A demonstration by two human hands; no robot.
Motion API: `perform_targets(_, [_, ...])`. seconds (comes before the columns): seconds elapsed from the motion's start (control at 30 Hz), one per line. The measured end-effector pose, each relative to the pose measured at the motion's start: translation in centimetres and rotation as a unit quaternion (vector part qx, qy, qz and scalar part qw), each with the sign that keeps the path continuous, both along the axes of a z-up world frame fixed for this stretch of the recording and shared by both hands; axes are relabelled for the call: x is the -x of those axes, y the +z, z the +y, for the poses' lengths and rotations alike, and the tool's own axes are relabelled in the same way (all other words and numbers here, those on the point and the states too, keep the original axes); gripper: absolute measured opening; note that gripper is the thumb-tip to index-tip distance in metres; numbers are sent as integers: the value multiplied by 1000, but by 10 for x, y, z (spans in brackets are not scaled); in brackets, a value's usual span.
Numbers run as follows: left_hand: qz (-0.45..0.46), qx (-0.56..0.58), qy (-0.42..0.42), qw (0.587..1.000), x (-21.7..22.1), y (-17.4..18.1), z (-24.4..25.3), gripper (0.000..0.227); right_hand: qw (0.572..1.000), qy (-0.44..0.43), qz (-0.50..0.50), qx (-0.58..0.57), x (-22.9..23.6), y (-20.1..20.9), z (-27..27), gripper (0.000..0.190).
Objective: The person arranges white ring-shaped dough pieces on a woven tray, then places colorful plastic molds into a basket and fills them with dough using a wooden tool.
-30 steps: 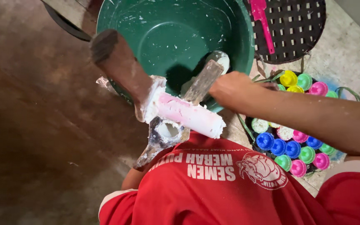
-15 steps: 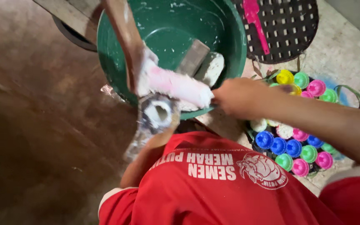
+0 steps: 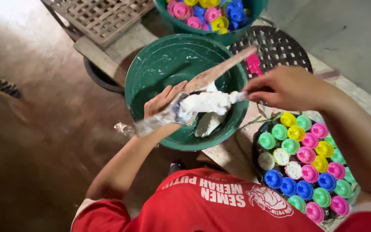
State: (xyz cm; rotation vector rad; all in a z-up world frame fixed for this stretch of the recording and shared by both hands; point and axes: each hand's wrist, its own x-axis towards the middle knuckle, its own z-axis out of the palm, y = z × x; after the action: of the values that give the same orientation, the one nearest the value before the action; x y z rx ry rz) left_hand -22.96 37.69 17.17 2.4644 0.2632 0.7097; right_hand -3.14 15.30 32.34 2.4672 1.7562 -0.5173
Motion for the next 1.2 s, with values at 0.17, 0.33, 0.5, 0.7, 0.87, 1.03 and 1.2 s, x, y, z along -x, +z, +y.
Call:
perform_targets(0.17, [70, 113, -50, 990, -20, -16, -17, 46, 934, 21, -336, 118, 76, -4, 70, 45])
perform_targets(0.33, [-21, 67, -119, 990, -12, -45, -16, 46, 954, 146, -258, -45, 83, -35, 51, 24])
perform_targets(0.5, [-16, 144, -135, 980, 1, -49, -1, 64, 916, 228, -330, 25, 108, -53, 61, 31])
perform_targets(0.7, [98, -60, -93, 989, 15, -42, 26, 36, 948, 157, -272, 45, 113, -5, 33, 29])
perform_targets(0.87, [-69, 234, -103, 964, 12, -54, 36, 56, 984, 42, -164, 48, 101, 34, 33, 16])
perform_targets(1.03, [-48, 334, -200, 920, 13, -51, 28, 65, 987, 47, -139, 68, 94, 43, 49, 23])
perform_targets(1.2, [4, 537, -227, 812, 15, -44, 24, 62, 975, -14, -172, 137, 79, 44, 34, 18])
